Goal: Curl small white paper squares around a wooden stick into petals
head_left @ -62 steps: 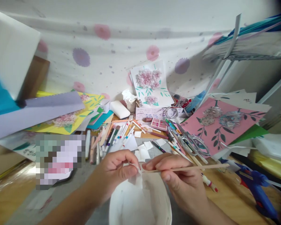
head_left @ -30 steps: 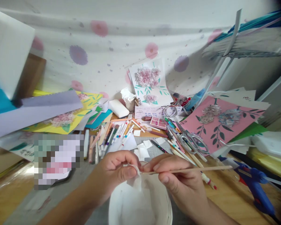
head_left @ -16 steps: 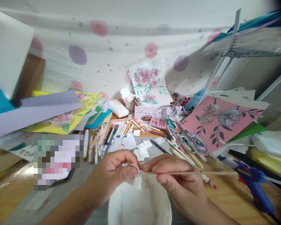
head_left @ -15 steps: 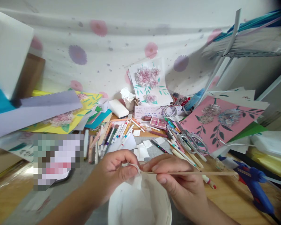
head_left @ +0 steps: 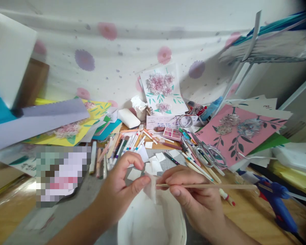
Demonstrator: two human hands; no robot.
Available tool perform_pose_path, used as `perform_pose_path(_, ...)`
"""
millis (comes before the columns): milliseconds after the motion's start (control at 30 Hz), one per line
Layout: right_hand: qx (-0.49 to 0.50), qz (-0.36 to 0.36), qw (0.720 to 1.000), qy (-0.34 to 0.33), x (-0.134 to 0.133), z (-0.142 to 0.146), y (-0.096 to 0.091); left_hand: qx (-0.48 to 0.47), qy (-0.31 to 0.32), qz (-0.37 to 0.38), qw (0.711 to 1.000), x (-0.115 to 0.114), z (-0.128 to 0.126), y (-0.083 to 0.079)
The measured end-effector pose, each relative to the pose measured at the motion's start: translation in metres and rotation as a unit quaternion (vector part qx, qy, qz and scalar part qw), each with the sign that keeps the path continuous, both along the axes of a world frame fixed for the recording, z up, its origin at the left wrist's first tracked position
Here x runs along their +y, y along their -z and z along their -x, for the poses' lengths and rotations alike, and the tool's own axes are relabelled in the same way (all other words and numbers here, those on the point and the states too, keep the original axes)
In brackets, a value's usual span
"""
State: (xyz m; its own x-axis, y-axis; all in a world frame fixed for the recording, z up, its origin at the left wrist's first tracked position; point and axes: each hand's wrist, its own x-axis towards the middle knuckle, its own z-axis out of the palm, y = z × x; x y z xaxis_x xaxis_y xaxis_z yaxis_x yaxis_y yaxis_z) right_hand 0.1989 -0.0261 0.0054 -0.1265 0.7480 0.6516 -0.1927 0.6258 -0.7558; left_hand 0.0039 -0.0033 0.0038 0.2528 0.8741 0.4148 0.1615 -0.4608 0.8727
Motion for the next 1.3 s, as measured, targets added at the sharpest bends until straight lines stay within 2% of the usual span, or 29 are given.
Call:
perform_pose_path(33,-0.004,-0.004,1.0,0.006,0.0002,0.0,0.0,0.017,-0.017,-0.038,0.999,-0.0007,0.0,-0.0014)
perform_pose_path(100,-0.017,-0.019,1.0,0.013,0.0004,-0.0001,-0.0003,0.054,-0.015,-0.066,0.996,-0.0029,-0.0006,-0.0046)
perform_pose_path(233,-0.047,-0.065,0.997,0.011,0.0013,-0.0001,-0.0021,0.108,0.023,-0.051,0.993,-0.0065,-0.0025,-0.0086)
perform_pose_path(533,-0.049,-0.067,0.996,0.028,0.0041,-0.0002,0.0015,0.159,0.004,-0.046,0.986,-0.0023,-0.0013,-0.0028)
perform_pose_path(767,-0.054,-0.068,0.996,0.038,0.006,0.0008,0.0009,0.155,0.009,-0.035,0.987,-0.0028,-0.0012,-0.0051)
perform_pose_path(900,-0.062,-0.089,0.993,0.035,0.0068,0.0002,0.0014,0.163,-0.004,-0.05,0.985,-0.0032,-0.0023,-0.0031)
perform_pose_path(1067,-0.066,-0.075,0.994,0.042,0.0076,-0.0008,0.0045,0.165,-0.019,-0.04,0.985,-0.0022,-0.0018,0.0005)
perform_pose_path(1300,-0.073,-0.089,0.993,0.037,0.0092,-0.0013,0.0035,0.156,-0.003,-0.041,0.987,-0.0022,-0.0023,-0.0036)
